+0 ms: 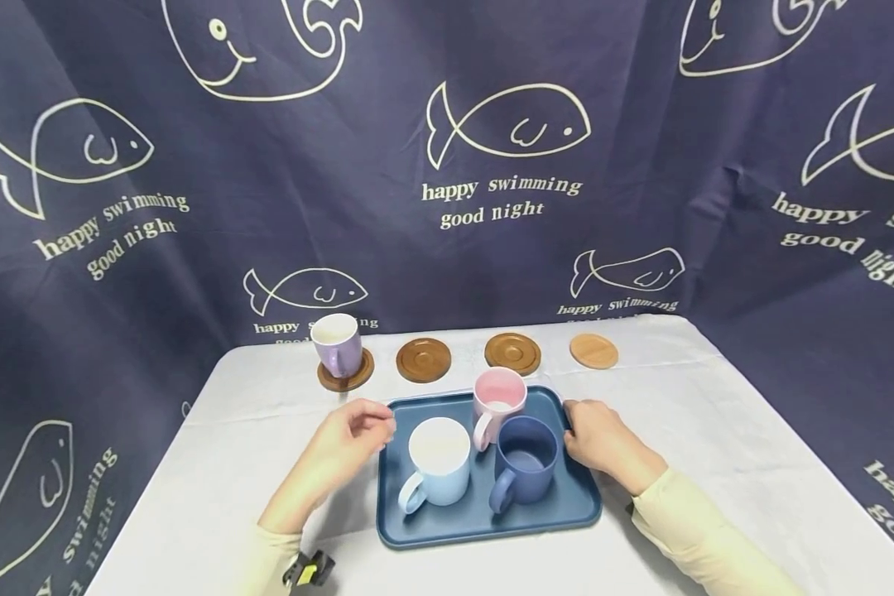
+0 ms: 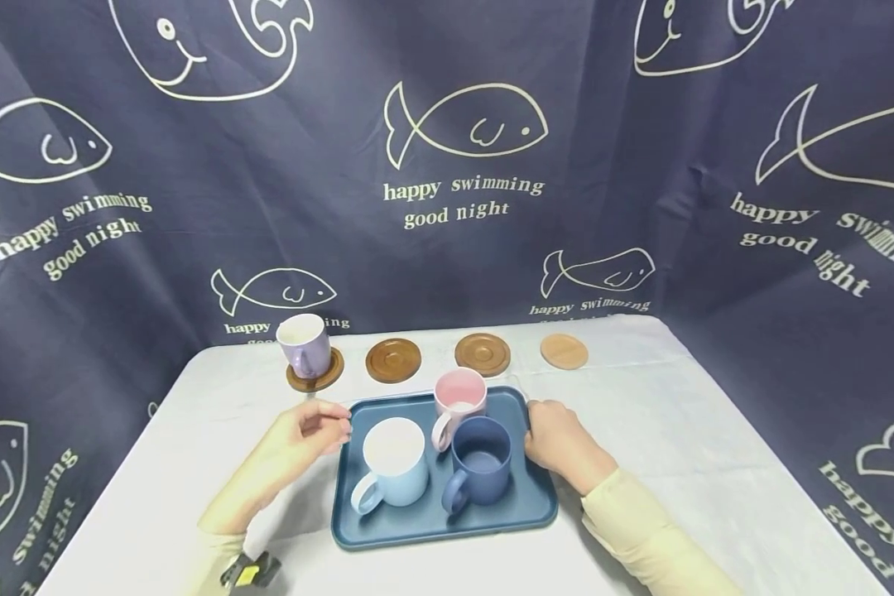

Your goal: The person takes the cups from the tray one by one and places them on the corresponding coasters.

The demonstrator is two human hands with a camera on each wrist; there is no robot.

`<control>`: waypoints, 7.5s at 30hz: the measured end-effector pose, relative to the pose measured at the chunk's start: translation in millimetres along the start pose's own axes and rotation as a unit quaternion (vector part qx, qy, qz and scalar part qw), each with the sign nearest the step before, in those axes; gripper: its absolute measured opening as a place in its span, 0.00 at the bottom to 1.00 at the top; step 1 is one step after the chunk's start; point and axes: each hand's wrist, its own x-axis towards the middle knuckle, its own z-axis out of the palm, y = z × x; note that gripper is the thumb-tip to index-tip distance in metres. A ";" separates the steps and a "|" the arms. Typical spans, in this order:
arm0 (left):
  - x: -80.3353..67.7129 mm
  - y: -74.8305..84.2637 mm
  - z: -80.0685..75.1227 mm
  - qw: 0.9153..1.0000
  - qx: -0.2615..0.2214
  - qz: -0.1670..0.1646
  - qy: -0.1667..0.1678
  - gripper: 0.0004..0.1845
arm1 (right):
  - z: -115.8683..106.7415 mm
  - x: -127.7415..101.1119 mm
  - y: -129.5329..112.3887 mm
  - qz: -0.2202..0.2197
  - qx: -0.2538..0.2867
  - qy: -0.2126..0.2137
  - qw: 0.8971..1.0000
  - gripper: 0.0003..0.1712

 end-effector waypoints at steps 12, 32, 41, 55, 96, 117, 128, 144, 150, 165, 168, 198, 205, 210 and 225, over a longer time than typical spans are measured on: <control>-35.1 -9.2 21.4 0.994 0.050 0.019 -0.096 0.13 | 1.6 -21.9 -5.1 0.013 0.007 0.001 1.000 0.07; -45.8 -16.1 36.0 0.991 0.020 0.033 -0.127 0.10 | 4.7 -27.6 -5.7 0.006 0.015 0.012 1.000 0.07; -45.2 -19.5 36.7 0.990 0.033 0.035 -0.130 0.10 | 4.1 -27.4 -6.8 0.012 0.014 0.008 1.000 0.06; -45.1 -21.3 39.3 0.996 0.018 0.042 -0.079 0.07 | 1.6 -28.0 -8.4 0.015 0.019 0.002 1.000 0.05; 0.2 16.3 28.9 0.996 0.002 0.052 0.072 0.04 | 5.2 -28.9 -4.1 0.021 0.017 0.003 1.000 0.05; 70.8 34.5 32.7 0.971 0.027 0.086 0.220 0.07 | 2.9 -28.1 -7.2 0.017 0.021 0.006 1.000 0.05; 103.1 22.4 55.9 0.956 0.048 0.048 0.284 0.06 | 4.4 -28.3 -6.8 0.013 0.014 0.011 1.000 0.06; 125.7 0.5 77.7 0.950 0.038 0.010 0.309 0.07 | 5.1 -28.7 -6.8 0.020 0.016 0.009 1.000 0.06; 129.5 -8.1 85.7 0.947 0.030 -0.003 0.321 0.07 | 8.1 -29.4 -5.7 0.021 0.016 0.010 1.000 0.06; 134.5 -18.5 95.3 0.948 0.007 -0.015 0.318 0.06 | 10.1 -28.9 -7.3 0.018 0.013 0.006 1.000 0.06; 134.9 -18.5 96.2 0.947 0.000 -0.017 0.321 0.06 | 9.2 -28.9 -7.6 0.015 0.009 0.007 1.000 0.06; 135.0 -17.8 99.2 0.947 -0.021 -0.035 0.318 0.08 | 7.5 -28.7 -7.7 -0.001 0.003 0.015 1.000 0.07; 133.9 -16.3 99.4 0.948 -0.026 -0.032 0.317 0.08 | 7.1 -28.7 -7.6 0.001 0.003 0.014 1.000 0.07; 132.8 -15.7 99.4 0.948 -0.020 -0.027 0.317 0.08 | 7.0 -28.9 -7.5 0.000 0.005 0.016 1.000 0.07; 126.1 -4.8 86.9 0.936 0.014 0.003 0.351 0.15 | 6.4 -29.7 -8.1 0.002 0.006 0.015 1.000 0.07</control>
